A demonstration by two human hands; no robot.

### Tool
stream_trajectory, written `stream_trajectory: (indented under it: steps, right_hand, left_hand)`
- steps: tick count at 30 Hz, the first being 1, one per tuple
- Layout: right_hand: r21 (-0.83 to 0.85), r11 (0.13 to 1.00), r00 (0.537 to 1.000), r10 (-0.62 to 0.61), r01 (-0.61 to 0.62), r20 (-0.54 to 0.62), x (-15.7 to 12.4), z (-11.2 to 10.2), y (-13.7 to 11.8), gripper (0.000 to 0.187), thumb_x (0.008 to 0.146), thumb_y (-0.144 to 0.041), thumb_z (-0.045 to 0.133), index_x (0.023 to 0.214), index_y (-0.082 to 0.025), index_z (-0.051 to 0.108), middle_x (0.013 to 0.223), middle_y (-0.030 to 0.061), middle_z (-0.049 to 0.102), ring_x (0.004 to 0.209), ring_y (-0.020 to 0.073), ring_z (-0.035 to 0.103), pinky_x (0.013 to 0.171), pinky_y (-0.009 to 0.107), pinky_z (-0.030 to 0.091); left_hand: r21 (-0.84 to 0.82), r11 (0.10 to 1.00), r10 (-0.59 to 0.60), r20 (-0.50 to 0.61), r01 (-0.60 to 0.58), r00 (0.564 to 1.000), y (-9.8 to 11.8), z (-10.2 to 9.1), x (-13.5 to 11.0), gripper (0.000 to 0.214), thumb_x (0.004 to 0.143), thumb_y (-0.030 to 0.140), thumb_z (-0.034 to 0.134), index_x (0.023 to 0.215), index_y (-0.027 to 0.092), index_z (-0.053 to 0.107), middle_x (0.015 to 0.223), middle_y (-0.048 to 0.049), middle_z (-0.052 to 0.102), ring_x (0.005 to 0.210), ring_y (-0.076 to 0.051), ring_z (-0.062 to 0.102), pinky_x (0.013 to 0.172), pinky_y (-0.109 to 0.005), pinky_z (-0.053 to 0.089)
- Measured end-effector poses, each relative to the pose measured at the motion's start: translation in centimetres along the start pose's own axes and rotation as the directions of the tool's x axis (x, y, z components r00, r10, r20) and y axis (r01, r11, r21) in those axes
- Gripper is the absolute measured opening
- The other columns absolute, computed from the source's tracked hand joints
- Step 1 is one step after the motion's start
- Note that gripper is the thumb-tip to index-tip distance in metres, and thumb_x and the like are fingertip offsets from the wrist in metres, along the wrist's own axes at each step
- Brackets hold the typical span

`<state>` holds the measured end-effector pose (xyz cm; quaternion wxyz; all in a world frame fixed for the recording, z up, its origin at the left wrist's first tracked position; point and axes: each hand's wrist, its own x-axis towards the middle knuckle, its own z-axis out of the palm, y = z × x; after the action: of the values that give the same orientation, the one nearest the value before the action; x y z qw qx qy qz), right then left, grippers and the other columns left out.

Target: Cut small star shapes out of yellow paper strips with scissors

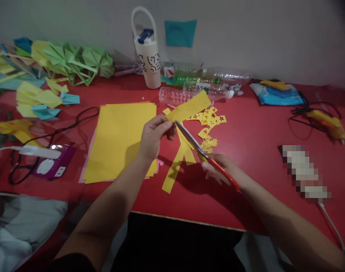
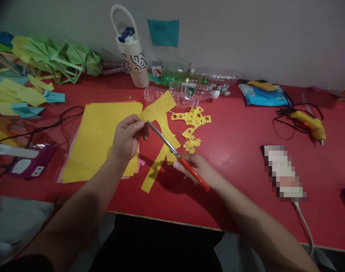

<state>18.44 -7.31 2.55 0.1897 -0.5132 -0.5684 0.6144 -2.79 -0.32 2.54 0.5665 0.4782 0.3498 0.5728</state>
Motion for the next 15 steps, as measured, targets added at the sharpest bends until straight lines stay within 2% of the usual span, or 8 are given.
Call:
stream_trajectory:
  steps: [7, 15]
  right_hand:
    - [-0.026, 0.999, 0.999, -0.042, 0.042, 0.025, -0.06, -0.15, 0.06, 0.049, 0.075, -0.067, 0.063, 0.062, -0.024, 0.042, 0.04, -0.011, 0.034, 0.035, 0.0068, 0.038, 0.057, 0.032, 0.055]
    - [-0.045, 0.998, 0.999, -0.039, 0.041, 0.038, -0.19, -0.25, 0.05, 0.052, 0.074, -0.07, 0.062, 0.062, -0.024, 0.041, 0.042, -0.0106, 0.035, 0.036, 0.0073, 0.039, 0.054, 0.031, 0.053]
  left_hand:
    - [0.04, 0.999, 0.002, -0.002, -0.002, 1.0, -0.08, 0.1, -0.15, 0.014, 0.073, 0.023, 0.062, 0.061, 0.019, 0.057, 0.055, 0.0039, 0.062, 0.047, -0.005, 0.055, 0.046, -0.017, 0.047]
    - [0.068, 0.998, -0.015, 0.009, 0.014, 1.0, -0.06, -0.06, -0.14, 0.013, 0.071, 0.022, 0.061, 0.06, 0.019, 0.057, 0.053, 0.0039, 0.06, 0.047, -0.006, 0.054, 0.045, -0.018, 0.046]
